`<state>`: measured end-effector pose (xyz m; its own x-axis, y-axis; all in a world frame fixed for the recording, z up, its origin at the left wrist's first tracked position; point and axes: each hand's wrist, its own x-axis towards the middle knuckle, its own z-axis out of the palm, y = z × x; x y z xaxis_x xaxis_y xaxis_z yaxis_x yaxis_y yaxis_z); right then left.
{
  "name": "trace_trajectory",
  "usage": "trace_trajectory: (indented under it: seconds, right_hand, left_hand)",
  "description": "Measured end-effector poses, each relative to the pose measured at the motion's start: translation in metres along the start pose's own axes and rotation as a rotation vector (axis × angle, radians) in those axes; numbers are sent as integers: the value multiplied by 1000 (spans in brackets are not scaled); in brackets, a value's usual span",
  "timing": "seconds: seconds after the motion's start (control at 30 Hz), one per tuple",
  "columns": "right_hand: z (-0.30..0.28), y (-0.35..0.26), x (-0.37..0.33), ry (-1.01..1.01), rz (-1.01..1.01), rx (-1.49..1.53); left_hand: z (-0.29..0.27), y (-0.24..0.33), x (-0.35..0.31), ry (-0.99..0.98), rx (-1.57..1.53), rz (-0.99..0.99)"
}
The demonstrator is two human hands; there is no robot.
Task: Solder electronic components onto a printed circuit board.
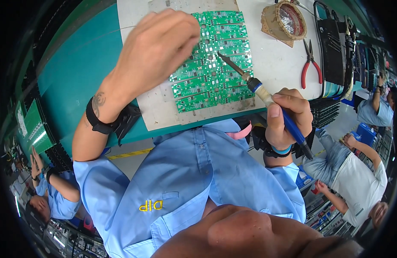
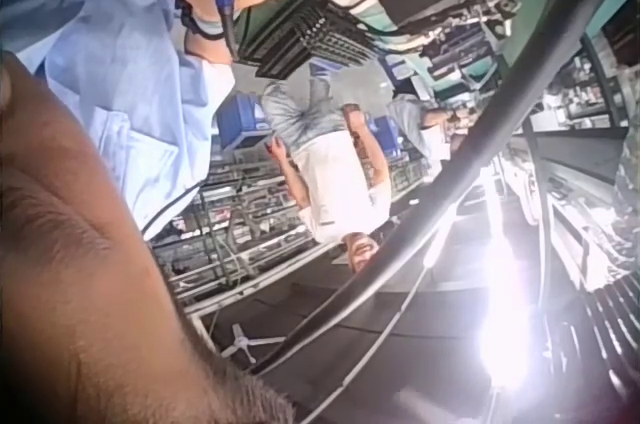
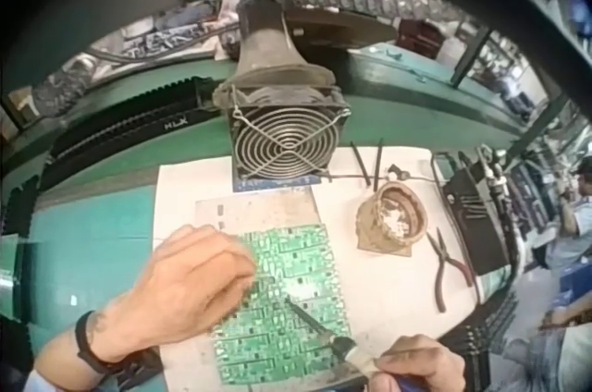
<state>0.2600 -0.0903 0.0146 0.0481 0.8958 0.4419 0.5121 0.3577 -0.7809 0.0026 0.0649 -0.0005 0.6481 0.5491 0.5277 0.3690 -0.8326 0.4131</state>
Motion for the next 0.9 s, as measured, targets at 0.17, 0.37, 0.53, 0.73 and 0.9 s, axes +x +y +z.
trace_trajectory:
  seconds: [0.17, 0.37, 0.53, 0.73, 0.9]
  right_hand:
    - [-2, 4, -4, 64, 27, 48]
    - [0, 8, -7, 119, 3, 103]
    - [-2, 7, -12, 125, 29, 110]
    - [0, 7, -15, 125, 11, 112]
    - [0, 6, -13, 128, 33, 117]
  left_hand:
    - [-23, -10, 7, 237, 343, -71]
    - [-37, -69, -6, 401, 524, -335]
    - [-31, -101, -20, 531, -359, -712]
    - [-30, -109, -26, 725, -1225, -853]
    - [-31, -73, -12, 572, -722, -642]
